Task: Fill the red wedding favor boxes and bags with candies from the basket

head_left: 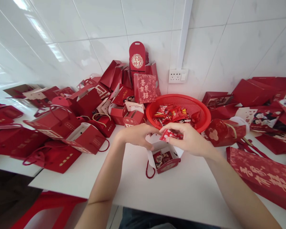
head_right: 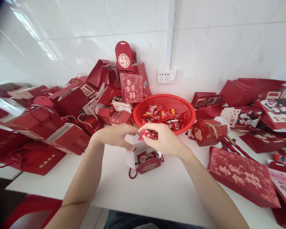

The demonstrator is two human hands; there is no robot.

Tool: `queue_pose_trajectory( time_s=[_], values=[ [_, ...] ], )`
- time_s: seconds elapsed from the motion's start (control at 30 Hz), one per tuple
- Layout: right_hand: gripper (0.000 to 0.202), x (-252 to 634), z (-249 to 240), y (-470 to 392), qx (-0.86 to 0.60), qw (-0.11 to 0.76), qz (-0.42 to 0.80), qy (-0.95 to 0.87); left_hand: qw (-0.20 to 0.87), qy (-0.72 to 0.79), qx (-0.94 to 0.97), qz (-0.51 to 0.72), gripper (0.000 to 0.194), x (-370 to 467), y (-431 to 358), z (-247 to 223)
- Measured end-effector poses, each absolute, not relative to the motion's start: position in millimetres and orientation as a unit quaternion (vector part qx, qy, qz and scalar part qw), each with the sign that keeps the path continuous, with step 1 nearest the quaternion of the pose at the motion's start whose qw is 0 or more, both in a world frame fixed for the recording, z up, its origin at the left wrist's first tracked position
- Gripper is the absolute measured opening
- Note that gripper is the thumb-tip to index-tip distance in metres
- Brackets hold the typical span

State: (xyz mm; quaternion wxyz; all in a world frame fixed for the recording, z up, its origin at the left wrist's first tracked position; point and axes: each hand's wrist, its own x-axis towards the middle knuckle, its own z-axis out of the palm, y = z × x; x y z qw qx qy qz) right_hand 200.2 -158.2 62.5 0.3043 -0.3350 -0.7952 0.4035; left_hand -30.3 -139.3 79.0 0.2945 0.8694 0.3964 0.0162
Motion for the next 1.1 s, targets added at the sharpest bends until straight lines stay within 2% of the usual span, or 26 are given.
queue_pose_trajectory(
  time_s=[0.13,0.33,0.53,0.63,0.83,0.93,1.03,1.1],
  values=[
    [0.038,198.2,60.6,-158.5,-0.311,0.229,0.42,-0.821,0.311,0.381,0.87,0.017,0.049,-30.1,-140.3,79.6],
    [0.025,205.8,66.0,-159.0,-0.331,0.243,0.36,-0.838,0.304,0.391,0.869,-0.001,0.061,-30.0,-140.0,79.2],
    [0.021,223.3,77.2,-161.0,-0.363,0.188,0.301,-0.862,0.307,0.406,0.861,-0.019,0.069,-33.0,-142.4,81.9],
    [0.018,228.2,78.2,-162.8,-0.41,0.13,0.256,-0.866,0.305,0.414,0.857,-0.02,0.075,-35.3,-144.7,84.0],
    [0.031,219.2,69.7,-174.8,-0.494,0.016,0.167,-0.853,0.327,0.366,0.871,-0.015,0.085,-39.8,-147.8,87.4],
    [0.037,211.9,69.7,-184.1,-0.498,0.008,0.153,-0.853,0.331,0.346,0.878,-0.014,0.088,-40.2,-148.5,86.4],
    [0.058,209.6,74.5,-193.6,-0.474,0.025,0.179,-0.862,0.315,0.359,0.878,-0.006,0.08,-35.7,-149.9,84.5],
    [0.065,210.5,79.2,-199.0,-0.448,0.034,0.201,-0.871,0.299,0.375,0.878,-0.001,0.076,-29.9,-151.3,83.5]
  ],
)
